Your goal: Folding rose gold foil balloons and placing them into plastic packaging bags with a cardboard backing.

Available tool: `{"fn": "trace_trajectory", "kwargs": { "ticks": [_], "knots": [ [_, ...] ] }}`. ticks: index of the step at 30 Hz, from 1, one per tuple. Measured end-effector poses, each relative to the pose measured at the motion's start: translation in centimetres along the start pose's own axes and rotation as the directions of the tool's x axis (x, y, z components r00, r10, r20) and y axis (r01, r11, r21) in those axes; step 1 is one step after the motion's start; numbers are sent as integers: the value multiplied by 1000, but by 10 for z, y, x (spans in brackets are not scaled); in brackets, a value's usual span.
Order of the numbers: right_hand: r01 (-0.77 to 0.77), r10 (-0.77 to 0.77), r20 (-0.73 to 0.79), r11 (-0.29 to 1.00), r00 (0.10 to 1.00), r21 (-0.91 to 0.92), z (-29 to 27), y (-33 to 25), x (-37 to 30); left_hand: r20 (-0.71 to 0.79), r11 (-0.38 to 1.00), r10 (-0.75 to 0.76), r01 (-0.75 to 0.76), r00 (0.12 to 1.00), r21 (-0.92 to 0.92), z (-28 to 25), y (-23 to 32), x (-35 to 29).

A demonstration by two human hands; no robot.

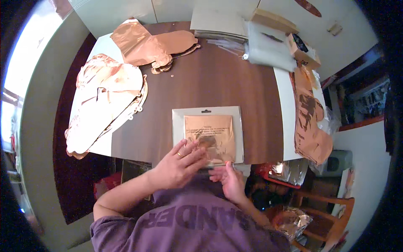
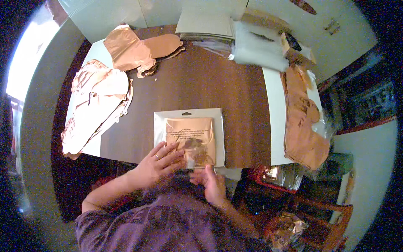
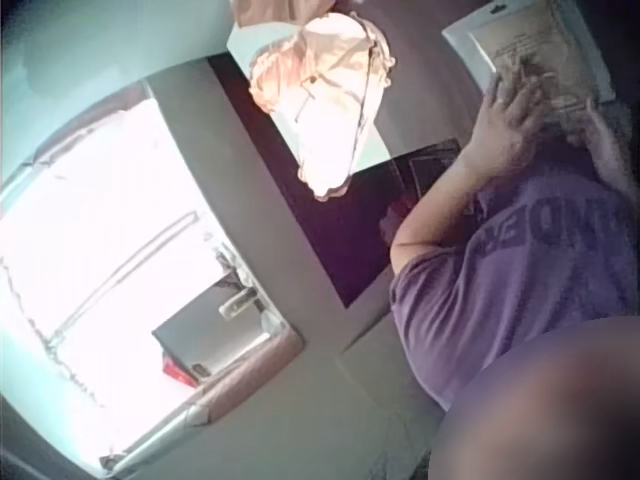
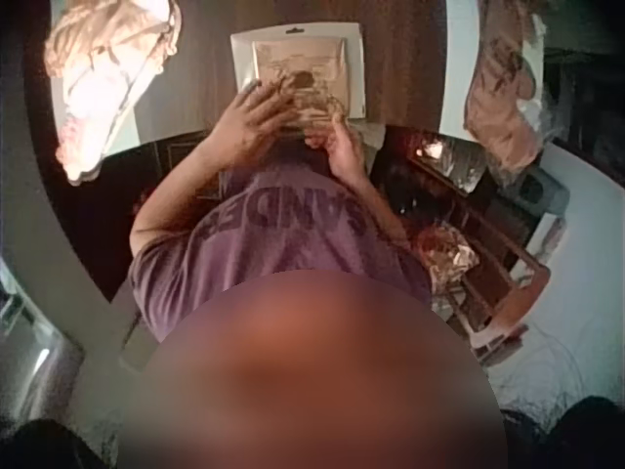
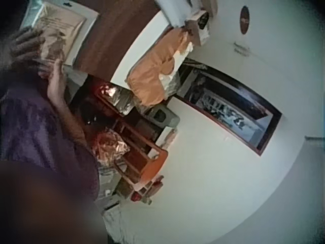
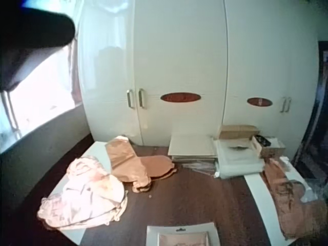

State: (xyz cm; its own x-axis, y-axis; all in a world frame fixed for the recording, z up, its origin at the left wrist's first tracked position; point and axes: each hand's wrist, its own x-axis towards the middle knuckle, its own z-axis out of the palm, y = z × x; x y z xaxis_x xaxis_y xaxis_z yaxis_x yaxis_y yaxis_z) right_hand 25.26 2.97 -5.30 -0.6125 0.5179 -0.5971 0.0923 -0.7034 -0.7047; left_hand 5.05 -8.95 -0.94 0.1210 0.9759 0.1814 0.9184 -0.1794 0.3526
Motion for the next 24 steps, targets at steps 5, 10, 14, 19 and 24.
{"fn": "trace_trajectory", "kwargs": {
  "ticks": [5,10,14,19,24],
  "knots": [
    [-68,67,-16,995,998,-72,1,-6,-3,-36,995,-47,50,998,90,19,5,26],
    [495,502,558,268,661,-827,-45,-117,-6,-53,993,29,-23,998,113,23,-7,22],
    [420,-48,436,382,898,-823,-2,-196,44,-62,993,47,-40,997,116,25,-12,20],
    [526,-648,570,-292,505,-799,54,-248,230,-93,991,77,-67,993,114,20,-7,24],
    [130,-676,463,-483,573,-866,98,-255,278,-80,996,29,-21,996,92,22,-5,23]
  ]
}}
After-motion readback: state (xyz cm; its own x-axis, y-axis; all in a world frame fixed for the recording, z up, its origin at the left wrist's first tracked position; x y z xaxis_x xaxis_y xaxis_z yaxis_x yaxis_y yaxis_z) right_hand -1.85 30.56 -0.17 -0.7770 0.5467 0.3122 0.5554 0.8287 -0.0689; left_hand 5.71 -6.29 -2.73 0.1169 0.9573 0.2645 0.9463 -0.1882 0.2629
